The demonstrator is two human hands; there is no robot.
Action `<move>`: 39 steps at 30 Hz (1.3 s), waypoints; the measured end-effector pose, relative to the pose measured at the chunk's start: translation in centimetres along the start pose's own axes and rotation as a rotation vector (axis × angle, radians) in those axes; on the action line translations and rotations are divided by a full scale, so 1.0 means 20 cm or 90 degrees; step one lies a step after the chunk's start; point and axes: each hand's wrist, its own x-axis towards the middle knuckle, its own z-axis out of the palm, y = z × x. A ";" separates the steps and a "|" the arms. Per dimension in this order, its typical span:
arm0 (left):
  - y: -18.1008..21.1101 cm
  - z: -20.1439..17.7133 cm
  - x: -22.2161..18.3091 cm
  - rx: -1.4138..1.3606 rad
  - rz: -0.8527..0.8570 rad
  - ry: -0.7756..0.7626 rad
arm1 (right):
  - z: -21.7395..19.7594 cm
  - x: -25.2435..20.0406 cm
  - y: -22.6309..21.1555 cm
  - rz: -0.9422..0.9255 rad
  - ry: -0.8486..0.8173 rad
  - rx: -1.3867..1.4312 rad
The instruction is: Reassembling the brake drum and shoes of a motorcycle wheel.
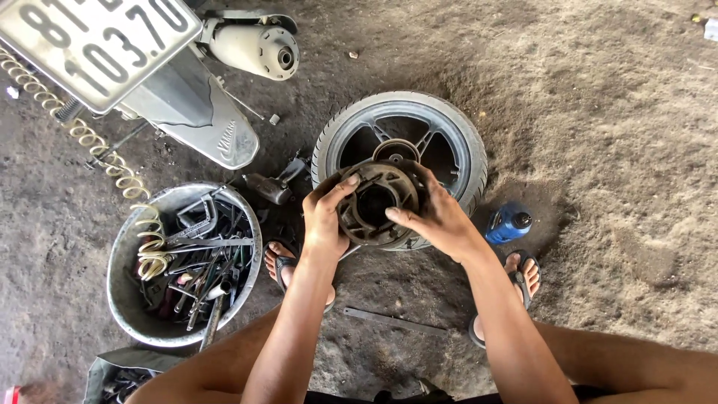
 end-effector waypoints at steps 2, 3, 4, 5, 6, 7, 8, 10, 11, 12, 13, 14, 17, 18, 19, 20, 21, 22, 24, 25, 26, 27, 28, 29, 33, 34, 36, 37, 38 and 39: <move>0.00 -0.01 0.01 0.015 -0.016 0.007 | 0.04 0.02 -0.01 0.018 0.013 0.073; 0.00 -0.02 0.01 0.030 -0.033 0.015 | 0.06 0.03 -0.02 0.039 0.023 0.147; 0.03 0.00 -0.02 0.031 -0.032 0.017 | 0.07 0.05 0.01 0.039 0.022 0.147; 0.06 0.02 -0.04 0.020 -0.045 0.034 | 0.08 0.06 0.04 0.073 -0.001 0.195; 0.09 0.03 -0.06 0.010 -0.058 0.051 | 0.09 0.07 0.08 0.107 -0.023 0.243; 0.08 0.03 -0.05 0.010 -0.059 0.050 | 0.10 0.08 0.09 0.108 -0.022 0.242; 0.07 0.02 -0.05 0.002 -0.076 0.055 | 0.11 0.08 0.10 0.120 -0.018 0.251; 0.08 0.03 -0.06 -0.008 -0.091 0.061 | 0.13 0.10 0.15 0.131 -0.015 0.257; 0.10 0.05 -0.08 -0.010 -0.093 0.028 | 0.14 0.11 0.18 0.136 0.030 0.313; 0.12 0.07 -0.10 -0.012 -0.094 -0.005 | 0.15 0.11 0.21 0.141 0.075 0.368; 0.08 0.08 -0.10 -0.010 -0.093 -0.009 | 0.16 0.11 0.25 0.138 0.077 0.370; 0.04 0.08 -0.09 0.014 -0.030 -0.047 | 0.17 0.12 0.28 0.165 0.125 0.432; -0.10 0.08 -0.11 0.061 0.057 -0.088 | 0.18 0.13 0.28 0.187 0.212 0.486; -0.16 0.08 -0.12 0.080 0.081 -0.087 | 0.18 0.13 0.27 0.183 0.248 0.473; -0.17 0.11 -0.14 0.079 0.081 -0.087 | 0.18 0.13 0.26 0.183 0.248 0.472; -0.19 0.14 -0.15 0.004 0.066 -0.068 | 0.19 0.13 0.25 0.180 0.259 0.471; -0.21 0.16 -0.17 -0.071 0.051 -0.046 | 0.19 0.12 0.24 0.177 0.268 0.470; -0.28 0.11 -0.12 -0.073 0.052 -0.044 | 0.19 0.12 0.28 0.178 0.266 0.468; -0.41 0.01 -0.01 0.123 0.093 -0.116 | 0.20 0.13 0.35 0.168 0.289 0.446; -0.40 0.03 -0.03 0.122 0.094 -0.114 | 0.20 0.13 0.38 0.168 0.287 0.445; -0.39 0.05 -0.06 0.057 0.086 -0.106 | 0.20 0.14 0.40 0.164 0.294 0.431; -0.38 0.08 -0.08 -0.007 0.077 -0.098 | 0.20 0.15 0.43 0.161 0.302 0.417; -0.38 0.06 -0.07 -0.007 0.077 -0.097 | 0.20 0.15 0.40 0.162 0.301 0.417; -0.39 0.05 -0.07 0.056 0.106 -0.108 | 0.21 0.17 0.38 0.153 0.298 0.413; -0.46 -0.02 -0.01 -0.052 0.097 -0.144 | 0.22 0.16 0.35 0.127 0.298 0.413; -0.46 -0.01 -0.01 -0.051 0.097 -0.144 | 0.22 0.17 0.36 0.127 0.298 0.414; -0.46 0.02 -0.02 -0.081 0.106 -0.068 | 0.22 0.17 0.37 0.124 0.296 0.415; -0.47 0.02 -0.01 -0.081 0.106 -0.068 | 0.23 0.17 0.35 0.125 0.296 0.415; -0.48 0.03 -0.01 -0.114 0.112 -0.048 | 0.24 0.17 0.33 0.129 0.298 0.426; -0.49 0.04 -0.01 -0.147 0.119 -0.027 | 0.25 0.16 0.31 0.134 0.301 0.437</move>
